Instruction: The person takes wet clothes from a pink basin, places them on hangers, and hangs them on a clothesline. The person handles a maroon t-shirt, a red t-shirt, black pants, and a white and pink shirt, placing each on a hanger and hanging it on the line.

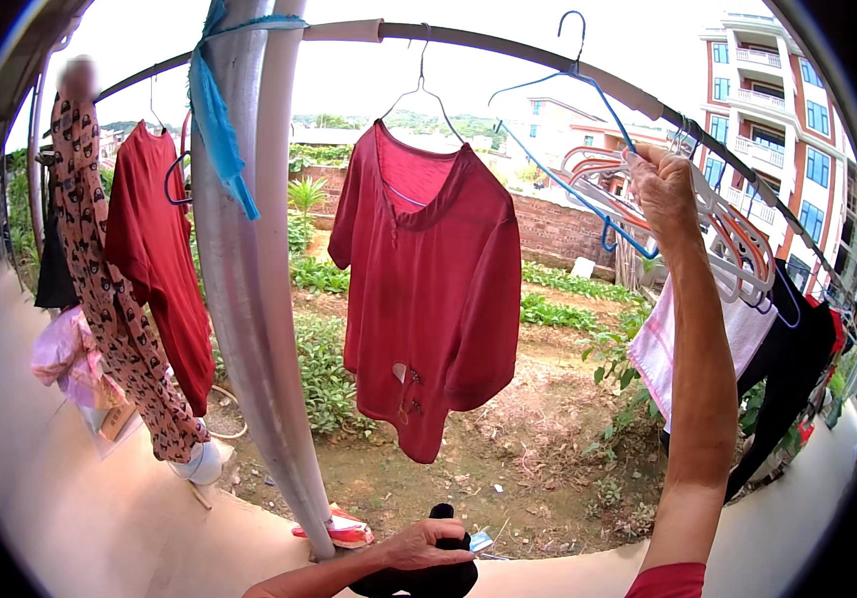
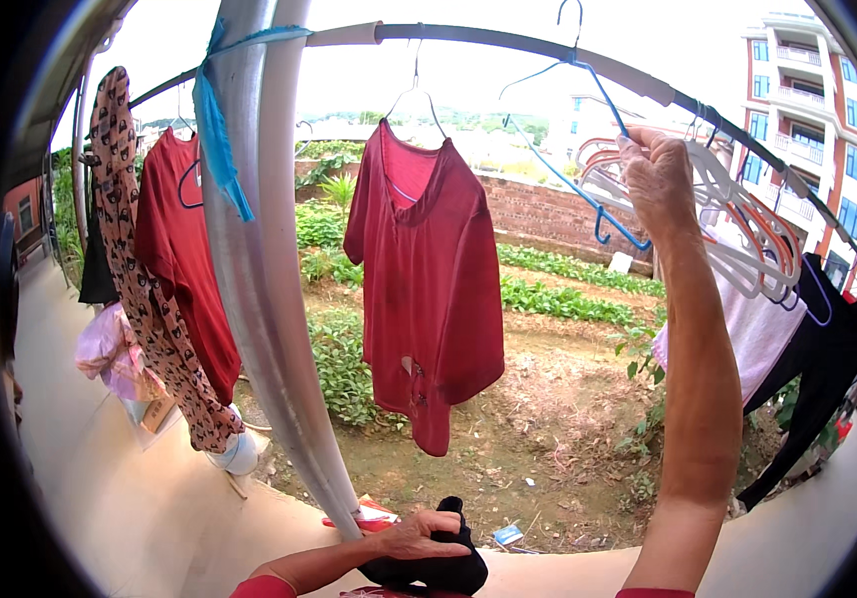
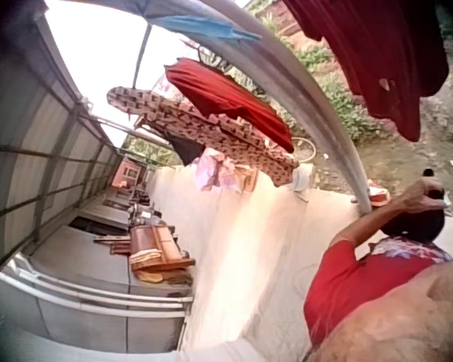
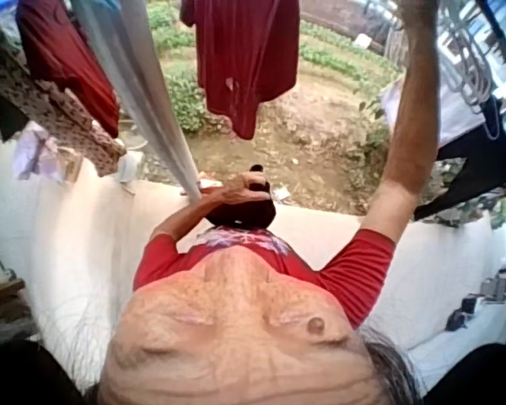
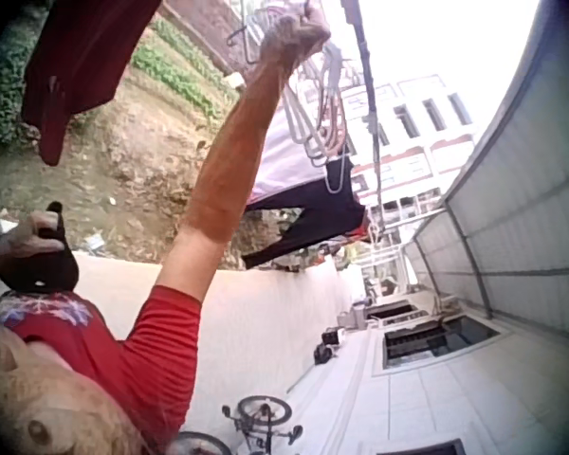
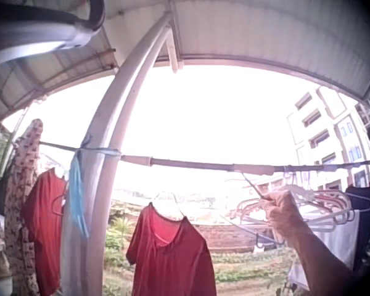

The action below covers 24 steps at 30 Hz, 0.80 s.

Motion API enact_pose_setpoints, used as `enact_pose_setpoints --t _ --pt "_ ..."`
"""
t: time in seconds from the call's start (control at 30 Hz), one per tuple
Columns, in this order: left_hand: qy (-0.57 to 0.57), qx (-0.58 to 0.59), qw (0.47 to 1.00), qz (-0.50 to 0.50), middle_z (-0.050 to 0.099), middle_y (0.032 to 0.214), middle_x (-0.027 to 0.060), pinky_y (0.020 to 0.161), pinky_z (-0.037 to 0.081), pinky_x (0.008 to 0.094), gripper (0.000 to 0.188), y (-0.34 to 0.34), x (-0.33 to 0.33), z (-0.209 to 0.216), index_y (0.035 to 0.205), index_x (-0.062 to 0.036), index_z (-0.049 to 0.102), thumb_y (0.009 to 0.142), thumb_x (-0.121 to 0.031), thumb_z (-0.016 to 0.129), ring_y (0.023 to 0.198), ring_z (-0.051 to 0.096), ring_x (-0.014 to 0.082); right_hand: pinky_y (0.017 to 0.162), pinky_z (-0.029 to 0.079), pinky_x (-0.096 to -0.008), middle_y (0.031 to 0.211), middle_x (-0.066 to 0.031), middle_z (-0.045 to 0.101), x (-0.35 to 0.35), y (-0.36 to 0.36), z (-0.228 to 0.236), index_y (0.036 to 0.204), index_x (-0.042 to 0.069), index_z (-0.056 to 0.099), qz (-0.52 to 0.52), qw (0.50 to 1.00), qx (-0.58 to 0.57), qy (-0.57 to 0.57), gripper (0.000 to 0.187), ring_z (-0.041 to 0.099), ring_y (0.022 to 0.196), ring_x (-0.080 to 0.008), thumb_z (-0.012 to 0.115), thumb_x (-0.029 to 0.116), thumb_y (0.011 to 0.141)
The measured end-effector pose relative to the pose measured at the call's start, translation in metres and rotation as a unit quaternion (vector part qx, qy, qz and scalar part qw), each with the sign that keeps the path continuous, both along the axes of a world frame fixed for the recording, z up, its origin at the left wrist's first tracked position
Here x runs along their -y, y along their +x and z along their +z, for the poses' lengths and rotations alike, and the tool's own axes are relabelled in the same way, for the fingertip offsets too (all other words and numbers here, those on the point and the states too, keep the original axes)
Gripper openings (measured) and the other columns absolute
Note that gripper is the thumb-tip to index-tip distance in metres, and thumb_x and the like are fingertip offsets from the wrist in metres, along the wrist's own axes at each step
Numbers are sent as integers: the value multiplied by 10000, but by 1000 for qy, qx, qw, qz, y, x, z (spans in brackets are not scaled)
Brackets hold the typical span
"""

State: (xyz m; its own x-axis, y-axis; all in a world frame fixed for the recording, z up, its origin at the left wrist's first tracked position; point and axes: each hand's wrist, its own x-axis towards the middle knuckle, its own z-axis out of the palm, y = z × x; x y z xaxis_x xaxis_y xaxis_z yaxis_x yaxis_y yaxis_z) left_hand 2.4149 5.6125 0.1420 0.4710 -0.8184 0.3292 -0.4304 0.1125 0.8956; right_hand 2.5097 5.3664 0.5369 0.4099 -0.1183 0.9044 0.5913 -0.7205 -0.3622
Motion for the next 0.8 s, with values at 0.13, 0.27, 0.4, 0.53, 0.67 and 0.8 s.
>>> enact_pose_setpoints --t 0.13,0.27,0.4,0.53,0.67,0.8 --pt "-16 14 1000 14 386 735 53 657 367 285 267 3 -2 3 782 12 469 865 -198 612 705 409 122 427 265 -186 582 64 476 0 -24 -17 960 -29 643 24 998 -5 -57 171 361 492 2 524 79 902" --pt "-23 -3 999 41 359 726 48 647 360 289 258 8 -24 -6 781 9 447 854 -178 609 699 395 117 395 165 -190 565 105 339 24 -55 -91 1086 -18 591 33 997 -5 66 210 261 456 19 503 82 923" --pt "-10 -1 999 30 345 714 50 643 353 293 291 11 -25 -10 765 9 416 847 -191 610 695 387 123 405 219 -173 601 69 399 33 -128 -188 1179 18 525 -46 990 45 128 264 289 450 -5 477 62 923" --pt "-29 11 999 21 317 709 60 646 339 305 355 9 -23 -17 746 5 352 832 -210 622 695 372 138 372 237 -176 600 28 409 37 -161 -240 1142 38 473 223 888 -137 378 233 279 408 -29 471 167 948" --pt "-6 -4 1000 14 342 717 52 654 339 308 313 1 -20 -23 735 7 403 833 -184 631 704 381 151 317 195 -186 588 35 437 55 -175 -300 1081 56 515 163 863 -234 418 243 284 374 -21 541 238 922" --pt "3 5 1000 15 361 717 65 676 355 307 295 -6 -19 -27 746 5 436 817 -195 641 726 413 165 344 230 -217 567 25 395 63 -186 -325 1080 36 528 88 893 -284 336 222 293 405 -49 524 190 920"
